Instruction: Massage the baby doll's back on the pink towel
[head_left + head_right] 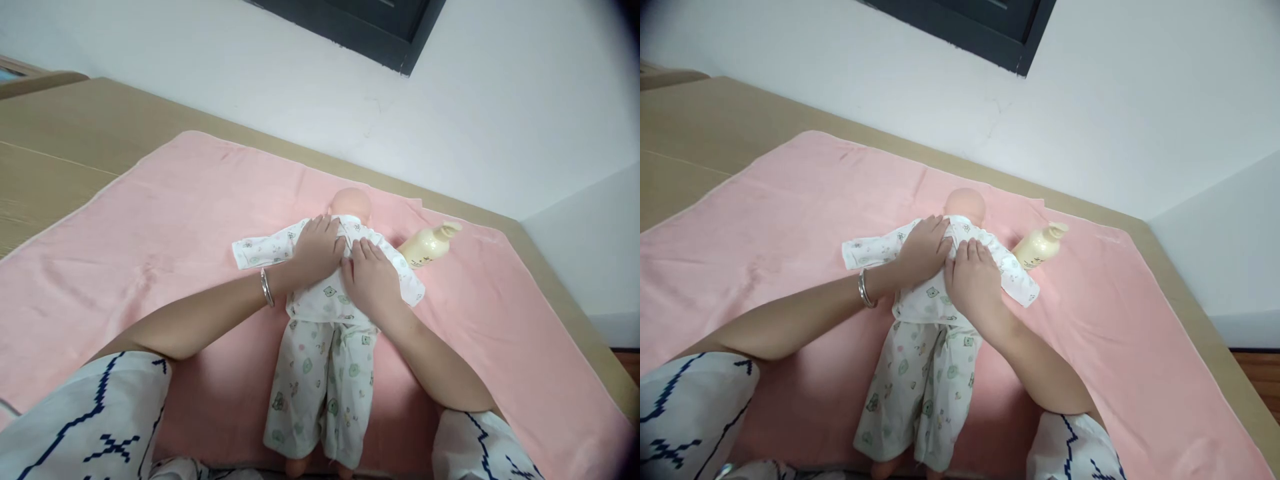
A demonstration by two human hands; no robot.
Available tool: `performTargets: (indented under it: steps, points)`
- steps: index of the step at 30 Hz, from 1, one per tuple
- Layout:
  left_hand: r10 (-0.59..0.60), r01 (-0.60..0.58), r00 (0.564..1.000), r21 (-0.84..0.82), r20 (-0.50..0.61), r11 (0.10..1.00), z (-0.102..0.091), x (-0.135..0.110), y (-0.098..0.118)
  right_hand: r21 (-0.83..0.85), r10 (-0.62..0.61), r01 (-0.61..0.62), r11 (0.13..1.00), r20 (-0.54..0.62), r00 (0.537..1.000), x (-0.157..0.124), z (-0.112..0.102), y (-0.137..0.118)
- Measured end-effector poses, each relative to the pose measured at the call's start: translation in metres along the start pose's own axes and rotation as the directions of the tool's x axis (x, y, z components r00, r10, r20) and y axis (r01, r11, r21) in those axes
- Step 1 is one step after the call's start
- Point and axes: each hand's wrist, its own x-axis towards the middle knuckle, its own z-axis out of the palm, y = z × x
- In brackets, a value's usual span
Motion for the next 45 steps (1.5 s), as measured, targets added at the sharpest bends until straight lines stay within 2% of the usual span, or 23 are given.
performTargets:
  steps: [4,7,11,13,16,20,23,25,27,31,35,39,43,45]
  points:
    - [-0.031,0.030,0.999,0.089,0.009,0.996,-0.003,-0.023,0.025,0.121,0.035,-0.032,0.992,-0.021,0.999,0.020,0.007,0.017]
    - [-0.028,0.026,0.999,0.077,0.025,0.997,-0.004,-0.029,0.029,0.213,0.016,-0.010,0.977,-0.025,1.000,0.031,0.010,0.029]
    - [0.063,-0.063,0.998,0.039,0.005,0.997,-0.001,-0.009,0.006,0.177,0.034,-0.035,0.983,0.010,0.999,0.023,0.009,0.019]
    - [0.131,-0.131,0.990,0.003,0.043,0.991,0.001,0.005,-0.011,0.138,0.033,-0.034,0.990,0.009,0.999,0.015,0.009,0.011]
    - [0.110,-0.108,0.988,-0.029,0.105,0.994,0.002,0.012,-0.019,0.142,0.017,-0.015,0.990,-0.013,1.000,0.013,0.010,0.011]
    - [0.020,-0.021,1.000,0.033,0.007,0.999,-0.001,-0.014,0.006,0.257,0.013,-0.001,0.967,-0.045,0.999,0.031,0.011,0.032]
    - [0.008,-0.009,0.999,0.026,0.031,1.000,-0.004,-0.029,0.024,0.262,0.042,-0.034,0.964,-0.022,0.999,0.036,0.011,0.037]
    - [0.026,-0.027,0.998,0.007,0.058,1.000,-0.006,-0.023,0.021,0.199,0.065,-0.070,0.978,0.028,0.997,0.029,0.007,0.027]
    - [0.026,-0.024,0.997,-0.030,0.070,0.999,-0.007,-0.009,0.009,0.123,0.063,-0.072,0.990,0.073,0.995,0.016,0.001,0.014]
    - [-0.067,0.073,0.996,-0.080,0.065,0.994,-0.002,0.009,-0.005,0.051,-0.005,-0.001,0.999,0.116,0.993,0.001,-0.012,0.001]
    - [-0.067,0.069,0.997,-0.057,0.026,0.996,-0.001,-0.015,0.016,0.128,0.034,-0.048,0.991,0.111,0.993,0.022,-0.006,0.023]
    - [0.010,-0.003,0.995,-0.074,0.102,0.997,-0.009,-0.034,0.032,0.180,0.038,-0.046,0.983,0.047,0.998,0.041,0.008,0.039]
    - [0.000,0.012,0.989,-0.079,0.146,0.997,-0.012,-0.016,0.014,0.121,0.065,-0.074,0.990,0.069,0.995,0.026,0.006,0.022]
    - [0.019,-0.012,0.990,-0.045,0.143,0.999,-0.010,-0.004,0.001,0.109,0.020,-0.029,0.994,0.086,0.996,0.012,0.001,0.009]
